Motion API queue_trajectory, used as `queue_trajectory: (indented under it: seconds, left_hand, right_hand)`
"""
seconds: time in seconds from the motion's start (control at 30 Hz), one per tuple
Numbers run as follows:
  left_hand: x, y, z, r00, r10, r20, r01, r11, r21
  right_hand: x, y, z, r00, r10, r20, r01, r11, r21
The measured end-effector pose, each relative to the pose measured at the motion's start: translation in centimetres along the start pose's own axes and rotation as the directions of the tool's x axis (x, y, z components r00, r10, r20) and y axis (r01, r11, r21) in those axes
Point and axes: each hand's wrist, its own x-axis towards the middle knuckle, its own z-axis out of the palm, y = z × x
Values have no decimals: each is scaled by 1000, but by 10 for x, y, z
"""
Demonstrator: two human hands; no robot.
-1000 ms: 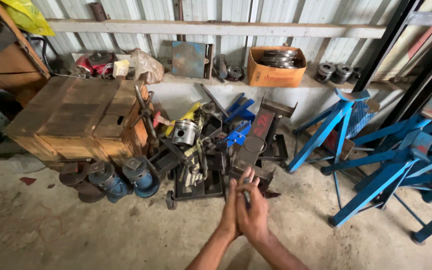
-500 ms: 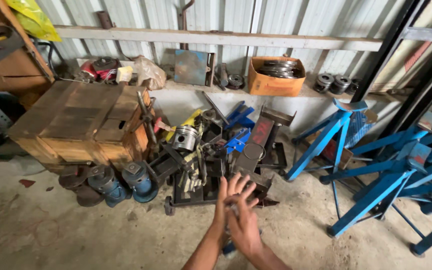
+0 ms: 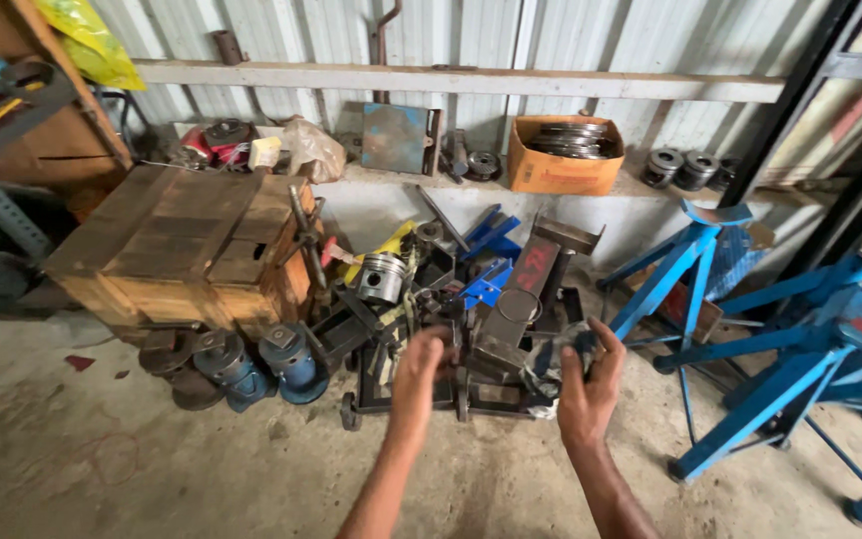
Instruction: The person holds a metal piston and wipes it with a cloth. They rotate the piston to clean different sides and the top surface, repeatedly rubbing the cloth over the metal part in a workshop setting.
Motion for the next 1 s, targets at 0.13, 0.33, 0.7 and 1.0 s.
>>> queue_trajectory:
  seconds: [0.13, 0.33, 0.7, 1.0]
  left_hand:
    - [51, -11, -31, 886, 362, -291, -150, 815, 559]
    - [166, -35, -80, 798, 596, -90, 66, 63, 996]
    - [218, -83, -94, 886, 346, -310, 229, 255, 939]
    - [198, -31, -103, 831, 302, -468, -38, 869, 494]
  right_hand:
    - [3, -3, 10, 997, -68, 47, 73, 991, -109]
    - [14, 5, 18, 983, -24, 184, 95, 917, -387]
    - [5, 106, 10, 877, 306, 371, 158, 546, -823]
    - [30, 72, -1, 940, 255, 226, -39, 740, -672]
